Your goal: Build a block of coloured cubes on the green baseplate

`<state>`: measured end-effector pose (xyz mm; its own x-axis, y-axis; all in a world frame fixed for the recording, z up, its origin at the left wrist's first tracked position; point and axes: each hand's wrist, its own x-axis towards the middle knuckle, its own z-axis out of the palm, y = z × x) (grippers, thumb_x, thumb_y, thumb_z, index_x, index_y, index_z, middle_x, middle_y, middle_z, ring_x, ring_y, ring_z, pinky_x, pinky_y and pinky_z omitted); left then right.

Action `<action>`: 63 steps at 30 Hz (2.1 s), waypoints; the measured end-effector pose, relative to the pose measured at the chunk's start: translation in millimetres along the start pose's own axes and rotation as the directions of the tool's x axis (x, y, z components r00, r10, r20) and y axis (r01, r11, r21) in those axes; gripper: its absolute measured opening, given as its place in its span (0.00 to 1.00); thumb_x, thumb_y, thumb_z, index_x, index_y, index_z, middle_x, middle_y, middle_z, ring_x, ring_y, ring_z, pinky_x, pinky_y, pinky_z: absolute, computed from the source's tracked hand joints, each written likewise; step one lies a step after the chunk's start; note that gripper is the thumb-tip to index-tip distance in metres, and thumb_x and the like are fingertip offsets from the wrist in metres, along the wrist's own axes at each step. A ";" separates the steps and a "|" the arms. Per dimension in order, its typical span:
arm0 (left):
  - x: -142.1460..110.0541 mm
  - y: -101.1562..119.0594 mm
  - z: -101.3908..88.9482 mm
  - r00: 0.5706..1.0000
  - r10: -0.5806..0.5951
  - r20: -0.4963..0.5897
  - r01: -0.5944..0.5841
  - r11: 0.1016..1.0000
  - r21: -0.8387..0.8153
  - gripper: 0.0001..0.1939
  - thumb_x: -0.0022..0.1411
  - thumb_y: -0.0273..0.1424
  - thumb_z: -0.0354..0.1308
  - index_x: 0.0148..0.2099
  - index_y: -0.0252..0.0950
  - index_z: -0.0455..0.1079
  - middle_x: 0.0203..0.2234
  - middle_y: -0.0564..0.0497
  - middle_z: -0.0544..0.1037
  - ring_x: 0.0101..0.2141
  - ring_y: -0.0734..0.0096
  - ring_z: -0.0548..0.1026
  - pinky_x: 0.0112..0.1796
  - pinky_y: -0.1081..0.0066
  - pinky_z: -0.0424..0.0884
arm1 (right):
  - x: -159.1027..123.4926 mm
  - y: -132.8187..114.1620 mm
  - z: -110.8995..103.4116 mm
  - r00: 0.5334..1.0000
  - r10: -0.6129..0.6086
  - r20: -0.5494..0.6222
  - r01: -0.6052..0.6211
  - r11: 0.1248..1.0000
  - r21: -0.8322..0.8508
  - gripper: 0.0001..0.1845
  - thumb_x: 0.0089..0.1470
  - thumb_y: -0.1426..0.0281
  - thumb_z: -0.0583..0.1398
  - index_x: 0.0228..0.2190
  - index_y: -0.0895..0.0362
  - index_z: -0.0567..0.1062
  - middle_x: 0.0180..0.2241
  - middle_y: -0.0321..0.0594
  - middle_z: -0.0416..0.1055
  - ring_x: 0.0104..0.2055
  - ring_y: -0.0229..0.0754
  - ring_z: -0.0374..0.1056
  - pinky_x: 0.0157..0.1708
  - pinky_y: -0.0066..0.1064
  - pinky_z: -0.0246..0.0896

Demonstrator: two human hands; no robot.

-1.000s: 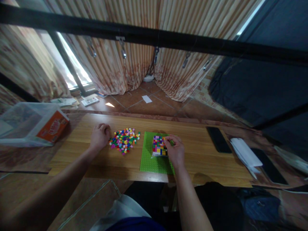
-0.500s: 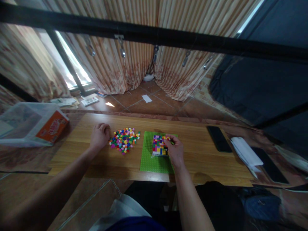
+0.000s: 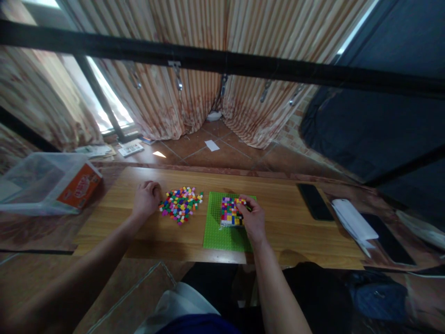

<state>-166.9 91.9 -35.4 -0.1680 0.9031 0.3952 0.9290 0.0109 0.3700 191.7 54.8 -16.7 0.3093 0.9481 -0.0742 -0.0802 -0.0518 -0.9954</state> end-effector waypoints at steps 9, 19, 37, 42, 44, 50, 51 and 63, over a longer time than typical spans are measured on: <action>-1.3 1.7 0.3 1.000 -0.020 0.009 0.020 0.999 0.035 0.14 0.61 0.25 0.46 0.41 0.36 0.73 0.41 0.41 0.76 0.46 0.54 0.70 0.50 0.57 0.67 | -33.1 -22.5 8.1 0.945 -0.321 -0.060 0.285 0.900 -0.328 0.16 0.50 0.59 0.64 0.38 0.55 0.79 0.39 0.43 0.76 0.38 0.44 0.71 0.40 0.39 0.67; -2.6 4.6 -1.7 0.999 -0.032 0.025 0.031 0.999 0.015 0.13 0.62 0.25 0.47 0.39 0.36 0.73 0.40 0.42 0.75 0.46 0.55 0.70 0.50 0.58 0.66 | -90.6 -3.3 80.3 0.752 -0.346 0.561 0.641 0.582 -0.500 0.10 0.59 0.71 0.57 0.35 0.52 0.79 0.38 0.41 0.76 0.43 0.46 0.68 0.46 0.38 0.63; -3.2 2.1 1.4 1.000 -0.020 0.005 0.020 0.999 0.044 0.13 0.62 0.25 0.47 0.40 0.37 0.73 0.41 0.43 0.75 0.46 0.56 0.70 0.50 0.60 0.67 | -87.1 19.5 112.1 0.754 -0.295 0.587 0.648 0.475 -0.595 0.11 0.61 0.73 0.55 0.36 0.53 0.78 0.38 0.41 0.75 0.41 0.46 0.67 0.44 0.37 0.60; -2.5 1.8 1.6 1.000 -0.016 0.003 0.016 1.000 0.027 0.13 0.61 0.25 0.48 0.40 0.36 0.73 0.41 0.43 0.75 0.46 0.56 0.70 0.51 0.60 0.67 | -92.2 -1.0 97.2 0.772 -0.405 0.491 0.625 0.627 -0.465 0.12 0.62 0.73 0.53 0.38 0.53 0.77 0.38 0.41 0.75 0.40 0.41 0.70 0.41 0.33 0.65; -2.2 1.6 1.5 1.000 -0.016 0.002 0.016 1.000 0.022 0.13 0.61 0.25 0.48 0.40 0.36 0.73 0.41 0.42 0.76 0.46 0.56 0.70 0.51 0.60 0.67 | -91.8 -12.9 87.6 0.790 -0.446 0.421 0.606 0.671 -0.427 0.11 0.61 0.72 0.54 0.37 0.53 0.77 0.37 0.41 0.74 0.39 0.41 0.71 0.40 0.33 0.67; -1.6 1.3 0.6 1.000 -0.006 -0.001 0.006 1.000 0.015 0.13 0.61 0.25 0.47 0.40 0.36 0.73 0.41 0.42 0.76 0.46 0.56 0.71 0.50 0.59 0.67 | -72.4 -32.1 43.0 0.840 -0.489 0.237 0.541 0.714 -0.444 0.09 0.58 0.69 0.58 0.35 0.53 0.79 0.38 0.42 0.74 0.41 0.43 0.72 0.42 0.36 0.68; -1.4 1.0 0.7 1.000 -0.006 -0.002 0.006 1.000 0.011 0.13 0.61 0.25 0.47 0.39 0.36 0.73 0.41 0.42 0.76 0.46 0.56 0.71 0.50 0.59 0.67 | -67.2 -32.8 34.6 0.844 -0.491 0.215 0.532 0.715 -0.453 0.09 0.58 0.68 0.58 0.34 0.53 0.79 0.38 0.42 0.75 0.42 0.43 0.72 0.43 0.37 0.68; -0.3 -1.3 2.9 1.000 -0.015 -0.006 0.015 1.000 0.025 0.12 0.61 0.26 0.48 0.40 0.36 0.73 0.42 0.42 0.75 0.47 0.54 0.70 0.50 0.58 0.67 | -10.0 -36.2 -3.9 0.770 -0.506 0.390 0.624 0.469 -0.624 0.16 0.60 0.66 0.53 0.41 0.55 0.79 0.39 0.46 0.78 0.41 0.49 0.73 0.45 0.44 0.67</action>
<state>-167.2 92.8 -38.3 -0.1836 0.9004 0.3944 0.9342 0.0350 0.3550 195.3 45.9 19.8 -0.0907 0.8783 0.4695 0.7472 0.3717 -0.5510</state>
